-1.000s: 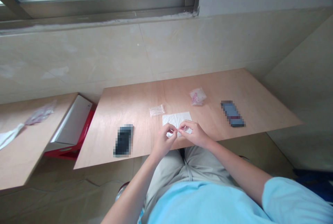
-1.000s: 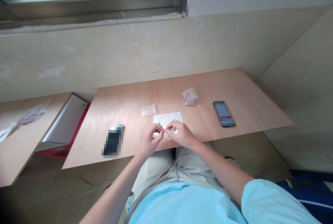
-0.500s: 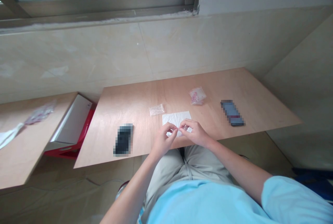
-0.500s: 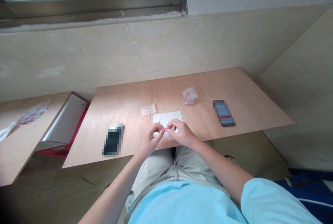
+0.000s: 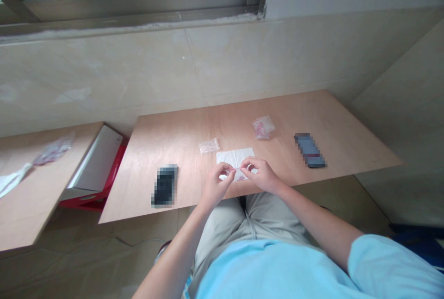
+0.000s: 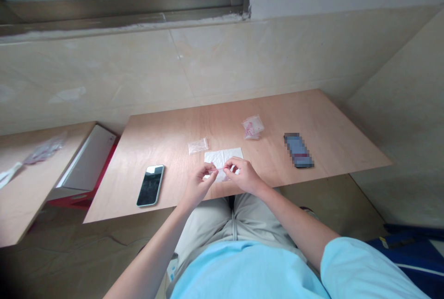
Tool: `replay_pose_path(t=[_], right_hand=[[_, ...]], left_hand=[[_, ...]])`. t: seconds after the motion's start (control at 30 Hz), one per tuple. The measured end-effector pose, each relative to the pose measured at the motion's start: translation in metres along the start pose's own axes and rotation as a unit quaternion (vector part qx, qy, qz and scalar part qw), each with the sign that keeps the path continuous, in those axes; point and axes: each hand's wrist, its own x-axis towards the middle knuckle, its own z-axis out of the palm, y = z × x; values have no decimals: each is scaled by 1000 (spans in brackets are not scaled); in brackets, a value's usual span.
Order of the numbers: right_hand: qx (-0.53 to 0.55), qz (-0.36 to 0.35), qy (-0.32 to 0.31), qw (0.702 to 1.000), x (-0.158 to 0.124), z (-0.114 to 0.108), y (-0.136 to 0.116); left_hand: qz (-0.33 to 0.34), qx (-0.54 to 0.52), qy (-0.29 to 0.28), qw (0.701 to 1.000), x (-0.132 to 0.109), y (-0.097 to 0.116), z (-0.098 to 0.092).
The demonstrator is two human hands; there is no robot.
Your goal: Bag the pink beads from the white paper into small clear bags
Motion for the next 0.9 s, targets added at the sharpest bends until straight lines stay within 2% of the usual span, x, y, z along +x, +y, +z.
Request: replay_pose_path(t=[0.53, 0.9], right_hand=[[11, 4, -7, 1000, -1, 3, 4], [-8, 4, 7, 1000, 3, -7, -2]], left_hand=[[20, 5, -26, 999, -1, 1, -3], [-28, -30, -10, 999, 5, -5, -9]])
